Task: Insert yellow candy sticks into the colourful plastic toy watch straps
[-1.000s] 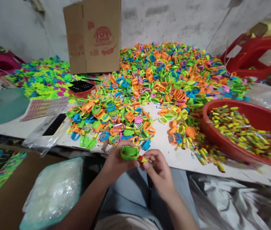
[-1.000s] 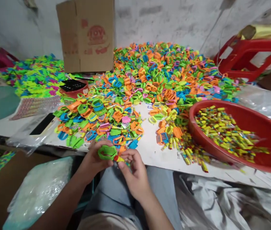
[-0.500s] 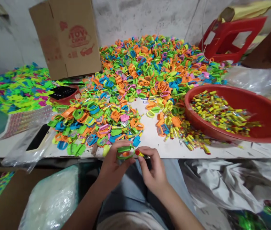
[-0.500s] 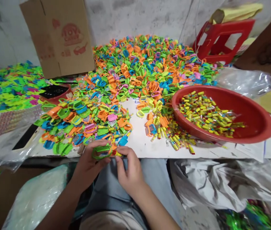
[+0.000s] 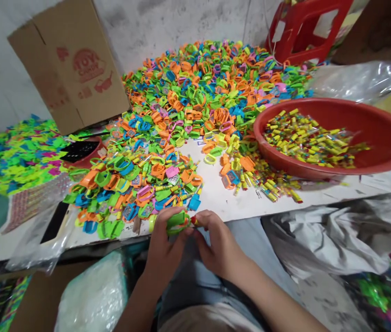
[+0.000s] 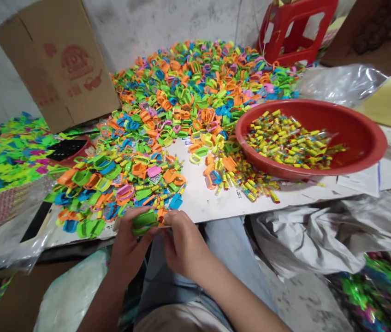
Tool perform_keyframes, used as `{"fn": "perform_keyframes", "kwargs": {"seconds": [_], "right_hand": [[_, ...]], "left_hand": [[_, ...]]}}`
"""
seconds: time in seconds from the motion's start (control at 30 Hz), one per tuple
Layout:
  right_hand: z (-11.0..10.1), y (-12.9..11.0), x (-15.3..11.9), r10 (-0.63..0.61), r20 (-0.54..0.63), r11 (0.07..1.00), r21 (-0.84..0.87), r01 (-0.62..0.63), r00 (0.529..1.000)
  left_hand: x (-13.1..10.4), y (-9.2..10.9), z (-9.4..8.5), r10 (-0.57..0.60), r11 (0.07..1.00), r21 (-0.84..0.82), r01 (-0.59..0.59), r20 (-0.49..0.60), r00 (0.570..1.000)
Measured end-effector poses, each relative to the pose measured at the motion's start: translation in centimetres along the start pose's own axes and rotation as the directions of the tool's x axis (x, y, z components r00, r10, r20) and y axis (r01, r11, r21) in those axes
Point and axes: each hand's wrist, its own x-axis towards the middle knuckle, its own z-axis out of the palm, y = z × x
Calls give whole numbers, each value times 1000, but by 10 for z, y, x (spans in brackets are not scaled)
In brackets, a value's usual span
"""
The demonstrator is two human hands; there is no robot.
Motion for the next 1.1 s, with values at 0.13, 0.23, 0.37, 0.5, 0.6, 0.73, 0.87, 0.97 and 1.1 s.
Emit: {"fn": "perform_keyframes", "kwargs": {"seconds": [0.13, 0.23, 0.37, 0.5, 0.6, 0.73, 0.87, 0.97, 1.1], "right_hand": [[-3, 4, -1, 71, 123, 960, -278, -34, 990], [-5, 6, -1, 128, 209, 937, -346, -49, 969], [-5, 9, -1, 155, 252, 937, -344, -61, 955], [-4, 10, -1, 131, 207, 941, -334, -56, 970], [-3, 8, -2, 84, 180, 945, -326, -21, 980], [-7, 11, 4, 162, 220, 913, -403, -62, 962], [-31, 37, 15, 256, 156, 804, -582, -121, 954], [-54, 65, 18, 419, 22, 597, -760, -257, 908], [-66, 89, 13, 540, -43, 428, -846, -318, 841]], "left_hand": [[-1, -1, 1, -200, 978, -35, 207, 140, 970], [2, -2, 2, -272, 957, -34, 288, 239, 932], [6, -4, 1, -321, 939, -23, 344, 308, 896], [4, -5, 3, -231, 969, -26, 245, 261, 937], [2, -6, 4, -207, 975, -28, 219, 235, 950], [11, -7, 0, -115, 993, 36, 110, 222, 968], [44, -23, -20, -8, 966, 257, 32, -95, 995], [76, -50, -36, 68, 925, 376, 59, -315, 947], [102, -87, -46, 45, 863, 488, 131, -332, 942]]}}
